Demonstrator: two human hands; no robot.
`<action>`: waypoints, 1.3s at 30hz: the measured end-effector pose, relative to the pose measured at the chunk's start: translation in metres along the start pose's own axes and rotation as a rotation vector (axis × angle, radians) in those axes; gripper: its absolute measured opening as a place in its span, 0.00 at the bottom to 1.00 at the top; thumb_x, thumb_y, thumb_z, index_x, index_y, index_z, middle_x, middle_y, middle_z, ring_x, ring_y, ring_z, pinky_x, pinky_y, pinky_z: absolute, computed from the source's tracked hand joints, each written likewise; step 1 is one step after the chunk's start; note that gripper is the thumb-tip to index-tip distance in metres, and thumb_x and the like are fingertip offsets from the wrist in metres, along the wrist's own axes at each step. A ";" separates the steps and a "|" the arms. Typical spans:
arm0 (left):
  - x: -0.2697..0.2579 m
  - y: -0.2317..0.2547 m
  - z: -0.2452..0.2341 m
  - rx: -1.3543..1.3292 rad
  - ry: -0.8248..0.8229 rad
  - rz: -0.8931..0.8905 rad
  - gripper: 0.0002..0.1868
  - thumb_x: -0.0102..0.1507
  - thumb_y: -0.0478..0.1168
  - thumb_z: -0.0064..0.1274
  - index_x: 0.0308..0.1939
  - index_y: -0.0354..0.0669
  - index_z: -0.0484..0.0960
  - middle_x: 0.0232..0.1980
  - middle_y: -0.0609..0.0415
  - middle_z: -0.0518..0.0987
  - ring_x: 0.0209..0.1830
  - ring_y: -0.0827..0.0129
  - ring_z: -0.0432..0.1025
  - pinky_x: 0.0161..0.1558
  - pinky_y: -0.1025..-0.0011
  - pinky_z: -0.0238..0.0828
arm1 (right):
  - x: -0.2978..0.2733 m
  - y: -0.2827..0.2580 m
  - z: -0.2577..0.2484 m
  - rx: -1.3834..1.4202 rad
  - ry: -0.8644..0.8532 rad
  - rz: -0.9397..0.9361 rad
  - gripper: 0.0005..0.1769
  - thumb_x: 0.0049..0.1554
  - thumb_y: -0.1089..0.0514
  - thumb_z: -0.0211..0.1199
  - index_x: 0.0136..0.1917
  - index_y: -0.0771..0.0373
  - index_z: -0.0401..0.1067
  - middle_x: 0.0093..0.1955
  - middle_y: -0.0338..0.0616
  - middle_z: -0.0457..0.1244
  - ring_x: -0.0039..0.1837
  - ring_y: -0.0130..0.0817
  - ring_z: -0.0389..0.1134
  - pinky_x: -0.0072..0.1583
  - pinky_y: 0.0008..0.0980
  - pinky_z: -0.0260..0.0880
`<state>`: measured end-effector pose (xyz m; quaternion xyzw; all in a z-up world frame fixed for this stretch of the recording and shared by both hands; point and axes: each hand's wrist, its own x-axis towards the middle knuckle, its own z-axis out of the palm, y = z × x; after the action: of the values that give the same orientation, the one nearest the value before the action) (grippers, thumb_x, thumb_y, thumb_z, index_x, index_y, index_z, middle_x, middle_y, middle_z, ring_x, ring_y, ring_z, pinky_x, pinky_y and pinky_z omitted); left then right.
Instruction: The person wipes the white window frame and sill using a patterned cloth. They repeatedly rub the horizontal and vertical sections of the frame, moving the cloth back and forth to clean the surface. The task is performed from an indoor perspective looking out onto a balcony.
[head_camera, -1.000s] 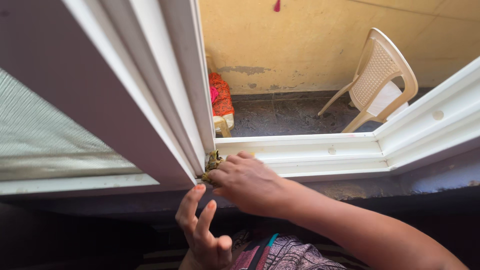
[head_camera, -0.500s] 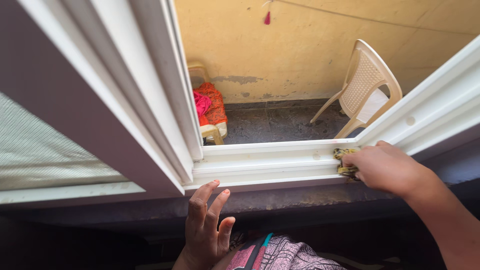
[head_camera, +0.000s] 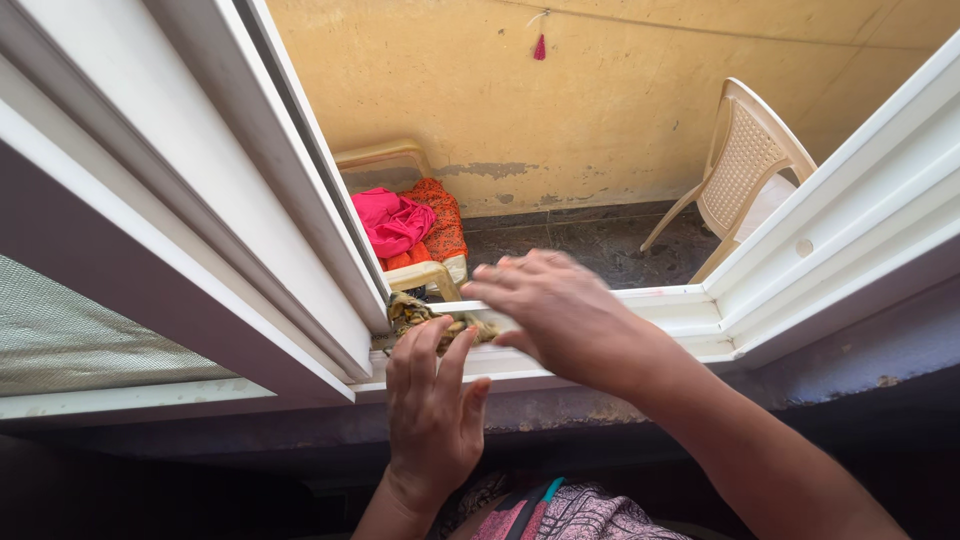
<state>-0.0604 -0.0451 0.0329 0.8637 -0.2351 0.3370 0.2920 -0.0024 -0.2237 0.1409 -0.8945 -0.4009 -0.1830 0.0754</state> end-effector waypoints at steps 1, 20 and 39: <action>0.005 -0.002 0.001 0.042 -0.018 -0.033 0.22 0.70 0.48 0.45 0.61 0.37 0.76 0.66 0.41 0.69 0.70 0.48 0.63 0.69 0.51 0.58 | -0.013 0.006 -0.004 -0.046 0.051 0.072 0.29 0.49 0.51 0.69 0.64 0.59 0.75 0.68 0.47 0.66 0.70 0.45 0.63 0.70 0.49 0.56; 0.051 0.109 0.173 -0.388 -0.386 -0.077 0.36 0.53 0.27 0.48 0.68 0.26 0.69 0.51 0.32 0.76 0.55 0.44 0.70 0.59 0.56 0.67 | -0.264 0.122 0.074 -0.727 0.517 0.646 0.24 0.69 0.44 0.54 0.76 0.50 0.66 0.83 0.75 0.26 0.83 0.73 0.24 0.78 0.77 0.31; 0.070 0.045 0.150 -0.034 -0.570 -0.005 0.06 0.61 0.31 0.52 0.32 0.41 0.84 0.35 0.45 0.83 0.43 0.56 0.77 0.48 0.59 0.76 | -0.246 0.115 0.084 -0.196 0.558 0.551 0.22 0.67 0.65 0.56 0.73 0.65 0.60 0.70 0.64 0.57 0.68 0.60 0.65 0.68 0.57 0.70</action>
<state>0.0253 -0.1916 0.0086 0.9191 -0.3113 0.0757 0.2292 -0.0445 -0.4467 -0.0307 -0.8874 -0.0908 -0.4290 0.1419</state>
